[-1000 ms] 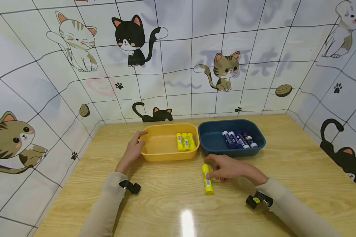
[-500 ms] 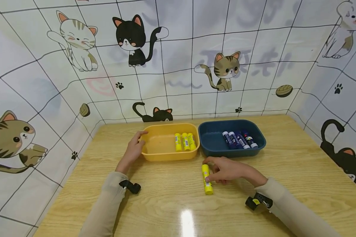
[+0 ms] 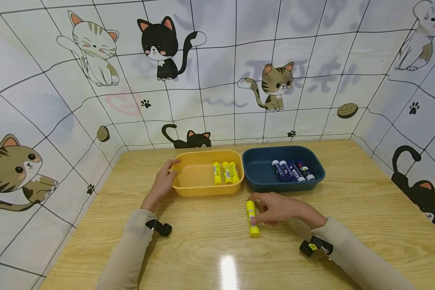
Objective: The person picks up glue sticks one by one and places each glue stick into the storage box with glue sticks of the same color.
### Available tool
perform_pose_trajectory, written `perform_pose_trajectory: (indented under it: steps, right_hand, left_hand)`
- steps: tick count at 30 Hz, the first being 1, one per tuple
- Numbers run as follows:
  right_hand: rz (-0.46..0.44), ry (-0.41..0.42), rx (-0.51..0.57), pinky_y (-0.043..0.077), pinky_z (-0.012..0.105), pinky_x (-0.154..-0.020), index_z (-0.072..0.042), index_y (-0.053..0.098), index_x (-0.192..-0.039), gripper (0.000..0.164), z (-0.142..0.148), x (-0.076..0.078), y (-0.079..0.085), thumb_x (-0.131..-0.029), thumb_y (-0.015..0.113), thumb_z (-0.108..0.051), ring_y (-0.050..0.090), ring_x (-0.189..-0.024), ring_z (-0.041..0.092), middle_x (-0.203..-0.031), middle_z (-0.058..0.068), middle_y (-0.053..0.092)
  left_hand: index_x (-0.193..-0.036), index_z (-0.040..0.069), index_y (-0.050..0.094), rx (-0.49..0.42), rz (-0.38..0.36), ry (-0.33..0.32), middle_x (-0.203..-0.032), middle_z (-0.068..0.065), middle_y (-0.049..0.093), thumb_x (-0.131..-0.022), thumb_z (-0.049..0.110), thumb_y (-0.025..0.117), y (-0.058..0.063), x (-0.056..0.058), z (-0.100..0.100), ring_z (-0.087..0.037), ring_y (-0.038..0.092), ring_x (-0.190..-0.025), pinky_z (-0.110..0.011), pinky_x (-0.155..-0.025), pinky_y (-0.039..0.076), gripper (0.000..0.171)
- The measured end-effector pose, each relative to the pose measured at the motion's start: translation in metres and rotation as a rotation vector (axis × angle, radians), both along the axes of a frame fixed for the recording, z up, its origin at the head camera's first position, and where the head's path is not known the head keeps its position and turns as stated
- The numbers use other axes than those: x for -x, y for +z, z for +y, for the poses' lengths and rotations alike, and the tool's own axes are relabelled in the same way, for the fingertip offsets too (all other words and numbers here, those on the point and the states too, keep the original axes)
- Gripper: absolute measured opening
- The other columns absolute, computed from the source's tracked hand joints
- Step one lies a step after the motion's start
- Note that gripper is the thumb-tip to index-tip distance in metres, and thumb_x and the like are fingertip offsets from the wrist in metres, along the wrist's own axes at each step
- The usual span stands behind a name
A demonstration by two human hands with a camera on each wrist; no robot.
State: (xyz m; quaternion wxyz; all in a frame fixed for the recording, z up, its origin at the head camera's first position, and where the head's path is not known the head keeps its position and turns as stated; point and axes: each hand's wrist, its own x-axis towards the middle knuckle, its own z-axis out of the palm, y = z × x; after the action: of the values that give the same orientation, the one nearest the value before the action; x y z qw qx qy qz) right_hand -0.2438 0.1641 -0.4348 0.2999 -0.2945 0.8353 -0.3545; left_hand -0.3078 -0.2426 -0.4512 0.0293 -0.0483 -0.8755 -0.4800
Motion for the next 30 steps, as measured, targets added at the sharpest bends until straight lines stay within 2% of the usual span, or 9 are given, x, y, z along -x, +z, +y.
perform_pose_trajectory:
  steps: [7, 15, 23, 30]
  right_hand:
    - [0.014, -0.009, -0.008, 0.04, 0.024, -0.048, -0.004, 0.048, -0.144, 0.069, -0.002, 0.0, 0.0, -0.091, 0.079, -0.036, 0.051, -0.048, 0.015, -0.065, -0.002, 0.059]
    - [0.065, -0.02, 0.037, 0.044, 0.023, -0.05, 0.0, 0.046, -0.145, 0.072, -0.004, -0.001, 0.003, -0.09, 0.08, -0.033, 0.055, -0.052, 0.013, -0.072, -0.001, 0.066]
    - [0.196, 0.012, 0.08, 0.052, 0.025, -0.059, 0.0, 0.051, -0.14, 0.066, -0.005, -0.001, 0.007, -0.089, 0.082, -0.03, 0.061, -0.066, 0.008, -0.084, -0.001, 0.073]
    - [0.22, -0.037, 0.075, 0.059, 0.026, -0.077, -0.007, 0.057, -0.134, 0.061, -0.008, -0.003, 0.01, -0.085, 0.085, -0.03, 0.071, -0.092, 0.012, -0.104, 0.002, 0.076]
  left_hand:
    - [-0.15, 0.013, 0.048, -0.001, -0.002, 0.002, -0.164, -0.019, 0.036, -0.106, 0.013, 0.038, -0.001, 0.0, 0.0, -0.042, 0.035, -0.147, -0.06, -0.114, 0.039, 0.045]
    - [-0.15, 0.012, 0.048, -0.007, -0.006, 0.008, -0.164, -0.018, 0.036, -0.106, 0.012, 0.039, -0.001, 0.001, 0.0, -0.042, 0.035, -0.147, -0.06, -0.116, 0.037, 0.045]
    - [-0.15, 0.012, 0.048, -0.007, 0.0, 0.005, -0.164, -0.018, 0.036, -0.105, 0.011, 0.039, -0.001, 0.001, 0.0, -0.042, 0.037, -0.146, -0.06, -0.115, 0.038, 0.046]
    - [-0.15, 0.011, 0.048, -0.002, 0.005, 0.007, -0.164, -0.018, 0.037, -0.105, 0.01, 0.039, -0.001, 0.002, 0.001, -0.042, 0.035, -0.147, -0.06, -0.118, 0.034, 0.046]
